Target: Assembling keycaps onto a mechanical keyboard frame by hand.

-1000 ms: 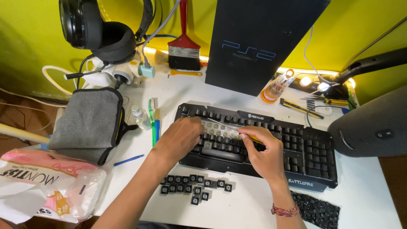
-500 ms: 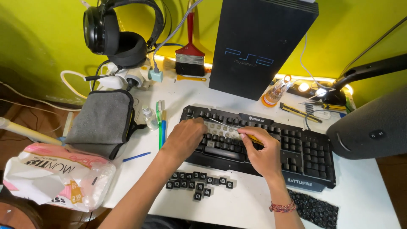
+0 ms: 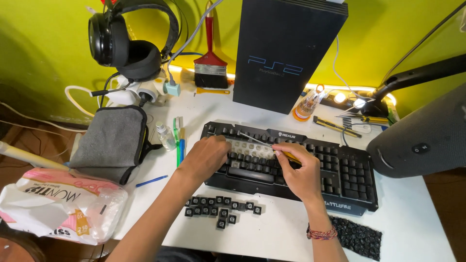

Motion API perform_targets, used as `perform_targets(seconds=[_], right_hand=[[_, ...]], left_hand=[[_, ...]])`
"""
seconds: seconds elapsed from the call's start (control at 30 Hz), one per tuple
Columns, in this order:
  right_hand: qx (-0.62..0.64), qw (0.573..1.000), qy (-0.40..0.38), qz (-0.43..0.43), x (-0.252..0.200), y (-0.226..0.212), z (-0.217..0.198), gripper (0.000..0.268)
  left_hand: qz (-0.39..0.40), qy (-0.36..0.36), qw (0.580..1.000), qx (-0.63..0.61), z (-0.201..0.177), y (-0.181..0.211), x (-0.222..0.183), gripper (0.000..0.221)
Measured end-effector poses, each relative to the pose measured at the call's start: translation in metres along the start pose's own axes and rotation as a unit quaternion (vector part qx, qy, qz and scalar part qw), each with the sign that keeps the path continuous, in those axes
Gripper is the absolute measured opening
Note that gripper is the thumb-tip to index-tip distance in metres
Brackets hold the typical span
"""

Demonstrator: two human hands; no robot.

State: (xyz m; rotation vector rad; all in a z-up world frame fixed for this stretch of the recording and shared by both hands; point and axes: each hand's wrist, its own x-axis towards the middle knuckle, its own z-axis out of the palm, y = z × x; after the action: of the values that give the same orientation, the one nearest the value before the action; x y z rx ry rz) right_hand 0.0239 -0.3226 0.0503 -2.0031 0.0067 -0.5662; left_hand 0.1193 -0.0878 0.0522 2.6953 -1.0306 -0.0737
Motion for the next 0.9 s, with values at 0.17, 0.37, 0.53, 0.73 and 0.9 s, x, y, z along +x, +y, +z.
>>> perform_targets(seconds=[0.17,0.37,0.53,0.73,0.9], right_hand=[[0.002,1.0,-0.007,-0.003,0.001,-0.002,0.0,0.021],[-0.005,1.0,-0.002,-0.019,0.001,-0.001,0.001,0.02],[-0.035,0.998,0.02,-0.042,0.002,0.001,-0.003,0.022],[-0.107,0.993,0.024,-0.043,0.006,0.004,-0.019,0.022],[-0.164,0.983,0.016,-0.075,0.007,0.003,-0.017,0.023]], left_hand=[[-0.003,-0.024,0.999,-0.02,-0.006,0.001,0.001,0.007],[0.009,-0.009,1.0,0.02,0.008,0.0,0.004,0.01],[0.039,0.001,0.997,0.061,0.006,0.002,-0.001,0.009],[0.04,0.023,0.997,0.064,0.003,0.002,-0.003,0.006],[0.026,0.029,0.999,0.004,-0.001,0.0,-0.004,0.005]])
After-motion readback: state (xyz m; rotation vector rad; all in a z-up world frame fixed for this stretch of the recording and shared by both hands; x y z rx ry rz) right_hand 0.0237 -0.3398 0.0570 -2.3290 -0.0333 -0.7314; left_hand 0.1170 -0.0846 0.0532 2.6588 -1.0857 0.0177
